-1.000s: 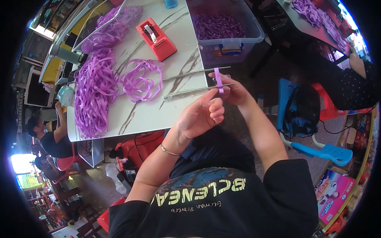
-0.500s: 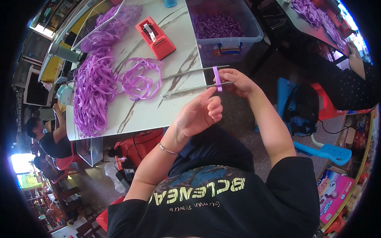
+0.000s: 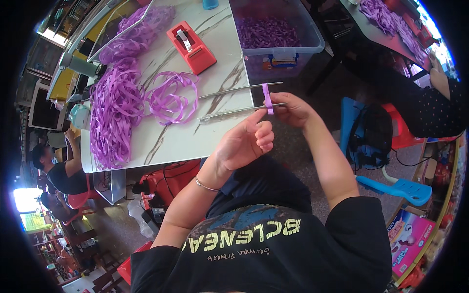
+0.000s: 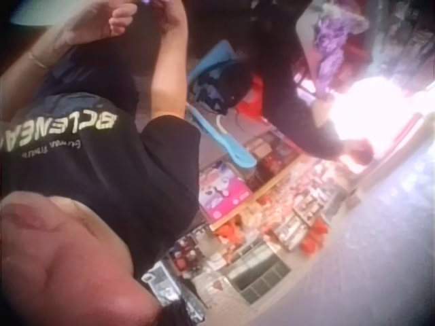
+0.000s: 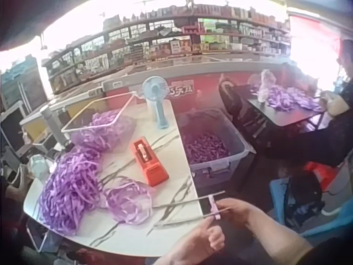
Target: Wrapping purple plastic ribbon strips around a metal jig and securing them with tape.
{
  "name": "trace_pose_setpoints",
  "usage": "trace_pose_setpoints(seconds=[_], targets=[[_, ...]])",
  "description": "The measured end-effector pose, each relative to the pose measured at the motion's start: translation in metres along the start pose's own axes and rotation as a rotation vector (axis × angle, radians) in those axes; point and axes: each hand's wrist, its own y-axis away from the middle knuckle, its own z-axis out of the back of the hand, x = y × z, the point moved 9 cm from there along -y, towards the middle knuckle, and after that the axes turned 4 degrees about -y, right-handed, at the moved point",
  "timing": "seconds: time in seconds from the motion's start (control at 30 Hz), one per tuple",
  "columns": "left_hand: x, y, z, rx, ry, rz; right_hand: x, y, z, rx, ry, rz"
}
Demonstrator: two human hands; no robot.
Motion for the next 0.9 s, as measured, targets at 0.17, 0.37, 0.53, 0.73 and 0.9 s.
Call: trace_pose_setpoints(seconds=[0.17,0.37,0.53,0.73,0.9], targets=[[0.000,0.000,0.000,-0.003,-0.019,0.002,-0.030,-0.024,-0.020,0.309,-0.427,0.080],[0.000,0.000,0.000,0.010,-0.010,-0.001,-0.025,-0.021,-0.057,0.670,-0.560,0.050],[0.000,-0.002,-0.001,0.005,0.003,-0.007,-0.014,-0.014,-0.033,0.369,-0.309,0.122],[0.000,0.000,0.002,-0.023,0.003,0.000,0.053,0.041,-0.031,-0.382,0.627,0.392],[-0.001,0.001,0.000,-0.029,-0.013,0.005,0.070,0.053,-0.053,-0.673,1.285,0.413]])
